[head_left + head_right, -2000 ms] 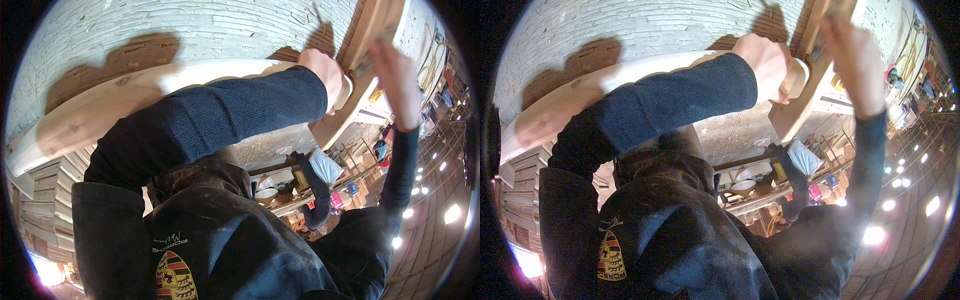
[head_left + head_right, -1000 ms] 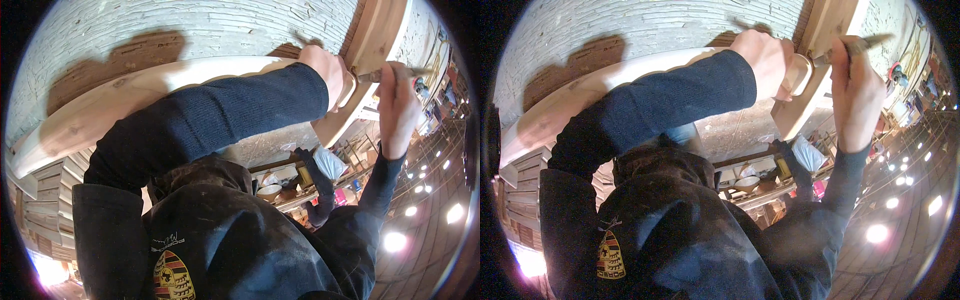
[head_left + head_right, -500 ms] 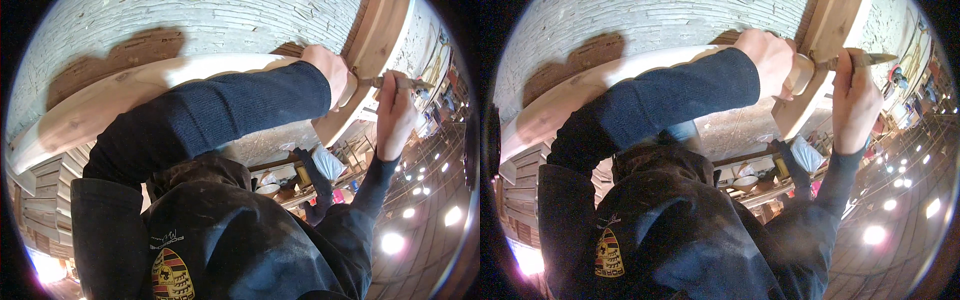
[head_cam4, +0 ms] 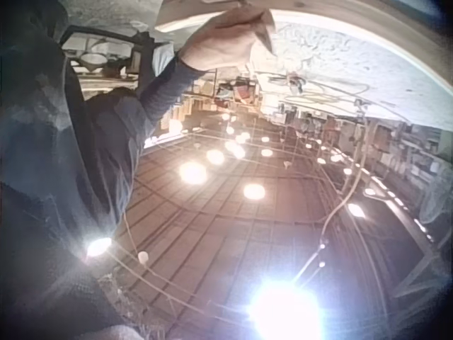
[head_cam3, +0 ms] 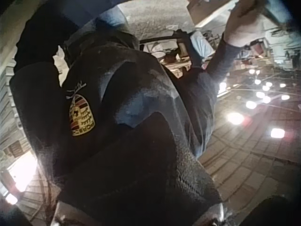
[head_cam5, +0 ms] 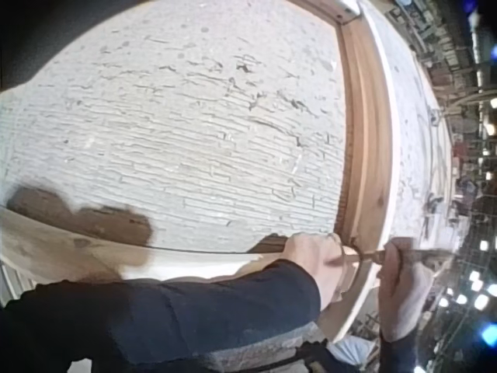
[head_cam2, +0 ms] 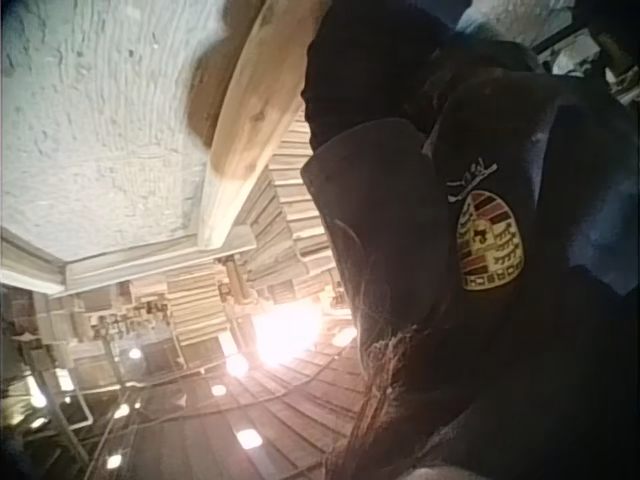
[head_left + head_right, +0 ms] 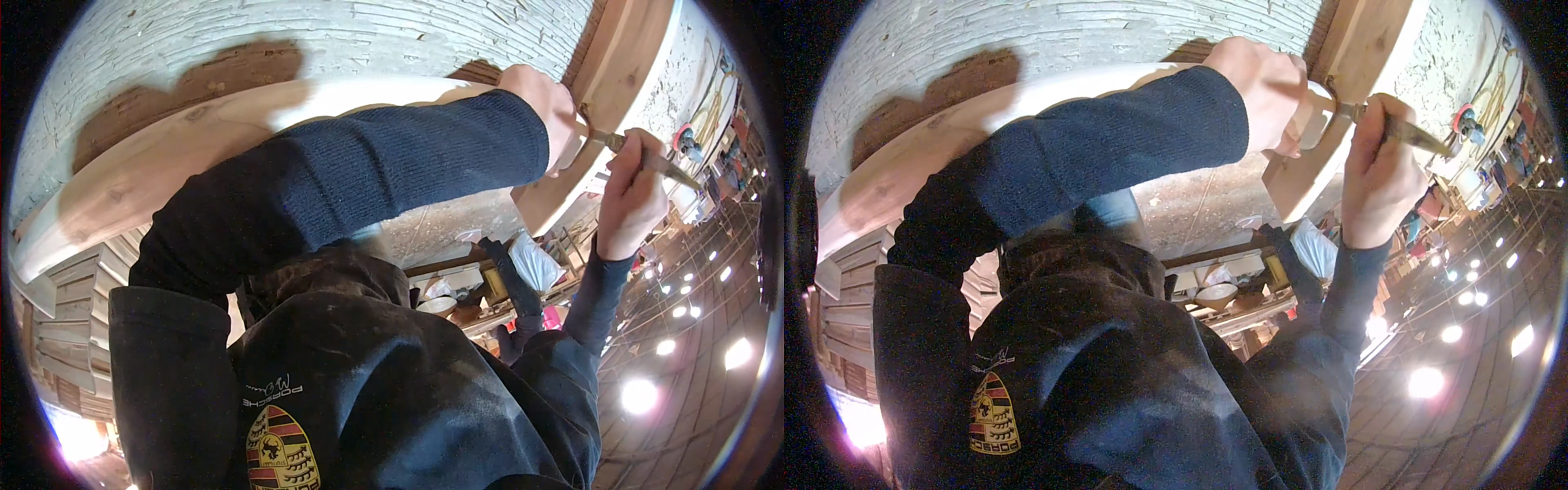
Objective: The person marks a wood frame with a pencil and then uses a hand scraper tool to refine the edges and joints.
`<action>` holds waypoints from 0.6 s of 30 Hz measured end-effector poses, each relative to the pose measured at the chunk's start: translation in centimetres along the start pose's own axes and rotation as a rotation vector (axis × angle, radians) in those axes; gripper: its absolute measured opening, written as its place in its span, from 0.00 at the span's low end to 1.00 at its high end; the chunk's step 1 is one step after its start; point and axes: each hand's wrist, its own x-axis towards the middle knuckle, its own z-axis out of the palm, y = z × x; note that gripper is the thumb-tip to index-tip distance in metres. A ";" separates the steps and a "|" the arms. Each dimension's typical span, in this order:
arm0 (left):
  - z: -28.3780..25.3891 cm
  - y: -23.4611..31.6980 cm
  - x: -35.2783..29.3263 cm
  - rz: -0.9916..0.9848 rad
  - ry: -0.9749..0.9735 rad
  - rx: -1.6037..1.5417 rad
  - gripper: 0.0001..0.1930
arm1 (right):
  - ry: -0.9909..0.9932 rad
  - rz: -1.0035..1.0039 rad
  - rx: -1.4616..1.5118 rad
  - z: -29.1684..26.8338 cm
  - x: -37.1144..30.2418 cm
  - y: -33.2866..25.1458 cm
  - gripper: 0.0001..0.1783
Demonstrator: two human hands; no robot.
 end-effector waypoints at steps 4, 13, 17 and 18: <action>0.5 -0.3 0.2 -0.009 0.026 0.075 0.30 | 0.127 0.114 0.227 -1.4 -0.6 -0.7 0.08; 0.7 -0.4 -0.2 -0.025 0.123 0.017 0.36 | 0.160 0.178 0.287 -1.3 -2.8 -1.6 0.11; 1.0 0.2 0.0 -0.063 0.146 0.060 0.35 | 0.044 0.085 0.111 0.6 -2.9 0.0 0.10; 1.0 0.2 0.1 -0.081 0.132 0.060 0.35 | 0.033 0.137 0.166 0.4 -3.3 -0.4 0.09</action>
